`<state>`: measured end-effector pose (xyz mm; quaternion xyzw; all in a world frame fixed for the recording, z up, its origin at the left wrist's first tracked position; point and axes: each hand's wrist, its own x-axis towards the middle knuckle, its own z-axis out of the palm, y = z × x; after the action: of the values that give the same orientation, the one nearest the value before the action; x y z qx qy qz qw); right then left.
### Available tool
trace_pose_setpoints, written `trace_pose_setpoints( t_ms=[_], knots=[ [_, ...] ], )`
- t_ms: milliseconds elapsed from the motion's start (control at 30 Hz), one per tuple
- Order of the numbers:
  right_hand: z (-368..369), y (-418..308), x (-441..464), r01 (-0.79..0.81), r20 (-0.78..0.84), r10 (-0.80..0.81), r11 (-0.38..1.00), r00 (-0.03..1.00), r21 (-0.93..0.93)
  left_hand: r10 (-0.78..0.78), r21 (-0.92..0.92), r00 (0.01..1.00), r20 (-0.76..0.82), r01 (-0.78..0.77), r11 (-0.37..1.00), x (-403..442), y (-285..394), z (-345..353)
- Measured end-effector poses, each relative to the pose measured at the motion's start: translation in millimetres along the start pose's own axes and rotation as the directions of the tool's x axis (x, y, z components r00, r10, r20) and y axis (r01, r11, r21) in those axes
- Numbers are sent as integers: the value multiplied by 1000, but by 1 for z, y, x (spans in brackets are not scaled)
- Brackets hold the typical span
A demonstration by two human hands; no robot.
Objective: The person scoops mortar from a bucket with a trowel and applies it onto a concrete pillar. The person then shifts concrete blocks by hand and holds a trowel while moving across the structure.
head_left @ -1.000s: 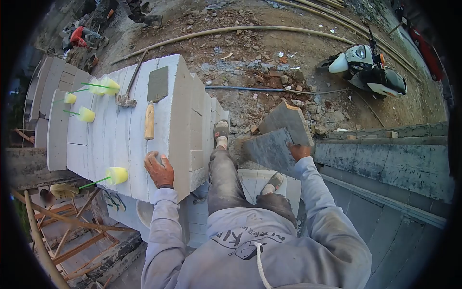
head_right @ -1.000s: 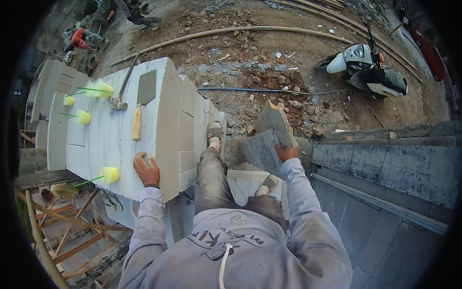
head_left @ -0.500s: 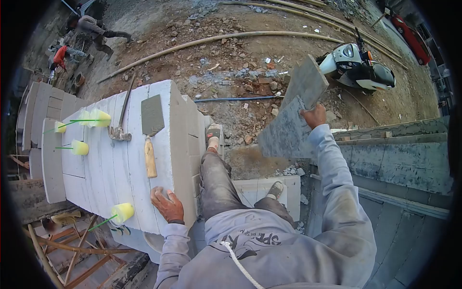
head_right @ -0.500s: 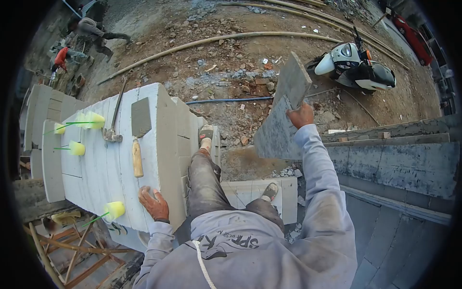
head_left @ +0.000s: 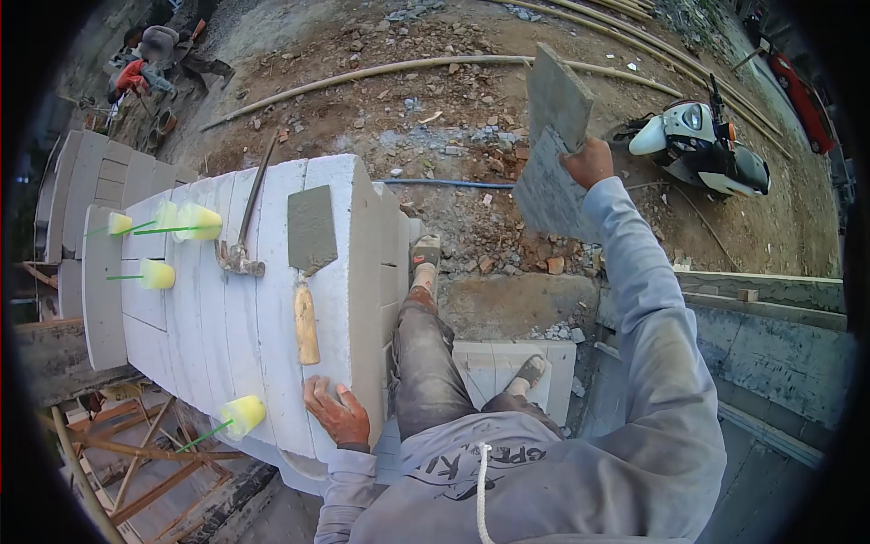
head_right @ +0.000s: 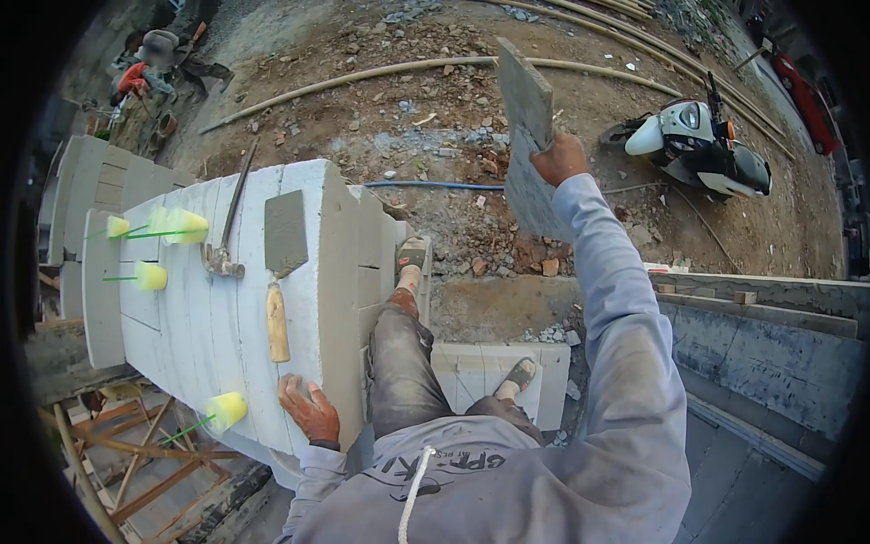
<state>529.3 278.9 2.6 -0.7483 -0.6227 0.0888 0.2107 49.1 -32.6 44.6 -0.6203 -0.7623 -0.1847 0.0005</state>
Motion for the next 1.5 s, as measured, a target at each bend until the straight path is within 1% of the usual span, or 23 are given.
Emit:
trace_pose_setpoints(
  t_ms=[67, 167, 267, 367, 433, 467, 500, 567, 633, 700, 767, 867, 933, 1000, 1067, 1100, 1167, 1200, 1267, 1333, 1367, 1433, 1500],
  knots=[
    [1, -27, 38, -5, 55, 6, 1000, 998, -25, -1, 1, 1000, 14, 1, 1000, 2, 1, 1],
    [13, -74, 84, 52, 113, -45, 997, 993, -60, -5, -2, 1000, 24, 5, 1000, 3, 0, 1],
    [68, -92, 131, 222, -9, -222, 972, 975, 74, -6, 15, 999, 45, 5, 1000, 5, 0, 0],
    [78, -146, 147, 325, 48, -329, 942, 943, 85, -19, 13, 999, 50, 19, 1000, 8, 1, -2],
    [94, -170, 161, 373, 83, -383, 920, 920, 119, -48, 21, 997, 65, 47, 999, 7, -1, -1],
    [101, -185, 169, 403, 93, -418, 904, 904, 141, -51, 23, 997, 64, 49, 999, 7, -2, -1],
    [105, -201, 171, 390, 101, -404, 911, 909, 134, -50, 27, 997, 60, 49, 998, 8, -2, -1],
    [136, -219, 176, 444, 76, -458, 883, 886, 150, -53, 14, 997, 50, 52, 999, 7, -5, -1],
    [159, -240, 163, 426, 158, -441, 897, 883, 119, -48, -12, 998, 43, 49, 999, 9, -6, -3],
    [187, -250, 147, 380, 265, -384, 922, 885, 70, -48, -20, 999, 16, 48, 999, 11, -5, -3],
    [206, -253, 127, 331, 332, -352, 936, 875, 118, -43, -19, 999, 2, 43, 999, 9, -6, -4],
    [196, -249, 90, 304, 320, -345, 937, 882, 172, -41, -33, 999, -1, 41, 999, 10, -4, -7],
    [157, -251, 65, 242, 423, -275, 961, 863, 131, -47, -35, 998, -33, 46, 998, 7, -3, -7],
    [162, -224, 42, 117, 433, -154, 987, 888, 111, -18, -53, 999, -35, 16, 998, 11, -4, -2],
    [173, -191, 16, 101, 512, -122, 993, 851, 68, -38, -40, 998, -44, 36, 999, 6, -3, -2],
    [166, -175, -3, 51, 489, -78, 996, 869, 69, -26, -48, 999, -45, 23, 999, 5, -3, -3],
    [156, -161, -55, -5, 477, -41, 996, 878, 95, -38, -46, 998, -49, 36, 998, 6, 0, -5],
    [154, -159, -86, 37, 459, -117, 983, 881, 180, -45, -43, 998, -52, 43, 998, 5, -1, -7],
    [145, -160, -122, 116, 362, -254, 925, 897, 363, -50, -16, 997, -56, 49, 999, 1, -4, -9],
    [105, -207, -157, 146, 230, -363, 761, 903, 632, -26, -27, 997, -69, 24, 999, 8, -2, -4],
    [78, -237, -165, 183, 230, -429, 727, 874, 662, -29, -33, 997, -78, 26, 999, 7, -2, -4],
    [38, -299, -179, 238, 246, -581, 631, 776, 738, -61, -40, 995, -76, 58, 997, 0, -5, -8],
    [37, -344, -183, 338, 315, -659, 668, 683, 663, -98, -43, 992, -76, 95, 995, 0, -6, -10]
  ],
)
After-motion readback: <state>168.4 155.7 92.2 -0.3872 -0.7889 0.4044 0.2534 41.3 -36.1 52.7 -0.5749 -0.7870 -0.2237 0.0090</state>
